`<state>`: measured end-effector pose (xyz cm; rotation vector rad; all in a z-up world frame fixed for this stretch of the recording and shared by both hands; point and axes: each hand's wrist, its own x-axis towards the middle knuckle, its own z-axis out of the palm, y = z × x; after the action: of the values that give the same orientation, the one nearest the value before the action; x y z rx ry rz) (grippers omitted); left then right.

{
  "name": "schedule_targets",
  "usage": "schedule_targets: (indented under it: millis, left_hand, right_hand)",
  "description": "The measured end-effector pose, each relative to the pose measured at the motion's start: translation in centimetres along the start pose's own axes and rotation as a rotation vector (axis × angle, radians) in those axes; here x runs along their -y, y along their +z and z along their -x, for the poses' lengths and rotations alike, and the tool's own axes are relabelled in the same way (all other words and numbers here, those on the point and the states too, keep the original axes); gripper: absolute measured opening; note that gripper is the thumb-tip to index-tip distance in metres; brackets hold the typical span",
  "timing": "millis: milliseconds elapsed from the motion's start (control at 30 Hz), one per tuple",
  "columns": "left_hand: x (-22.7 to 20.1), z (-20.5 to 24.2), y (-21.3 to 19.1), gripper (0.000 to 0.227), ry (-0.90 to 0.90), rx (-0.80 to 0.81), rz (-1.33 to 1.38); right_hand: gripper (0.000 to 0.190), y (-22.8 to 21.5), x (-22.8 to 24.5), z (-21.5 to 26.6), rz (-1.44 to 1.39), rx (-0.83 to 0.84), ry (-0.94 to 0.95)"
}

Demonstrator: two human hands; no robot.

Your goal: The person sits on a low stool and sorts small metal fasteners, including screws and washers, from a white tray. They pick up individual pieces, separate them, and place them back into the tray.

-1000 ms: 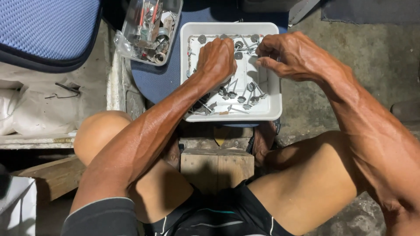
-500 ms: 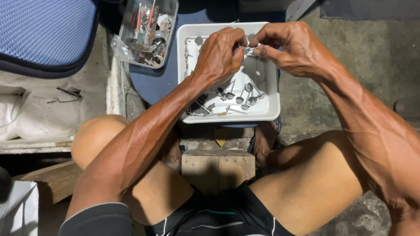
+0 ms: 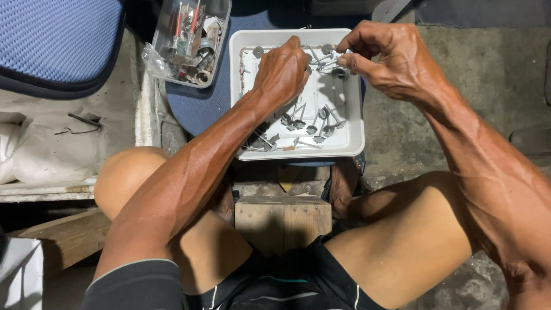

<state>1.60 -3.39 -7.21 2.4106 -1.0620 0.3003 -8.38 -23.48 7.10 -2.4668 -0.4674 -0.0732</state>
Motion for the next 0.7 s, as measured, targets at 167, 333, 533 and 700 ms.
schedule_targets:
  millis: [167,333,533,700]
  left_hand:
    - [-0.6,-0.5,-0.1,0.023,-0.051,-0.082,0.114]
    - [-2.1,-1.1,-5.0,0.02,-0.253,-0.072,0.728]
    - [-3.5,-1.2,-7.5,0.02,-0.487,0.029,0.94]
    - [-3.5,-1.4,-7.7,0.014,-0.593,0.076,0.966]
  right_hand:
    - [0.01,-0.4,0.9,-0.2,-0.05,0.031,0.084]
    - [0.01,-0.9,2.5,-0.4,-0.201,0.114,0.172]
    - [0.012,-0.6,2.2,-0.5,-0.17,0.126,0.148]
    - [0.013,-0.6,2.0,-0.5,-0.165,0.129,0.138]
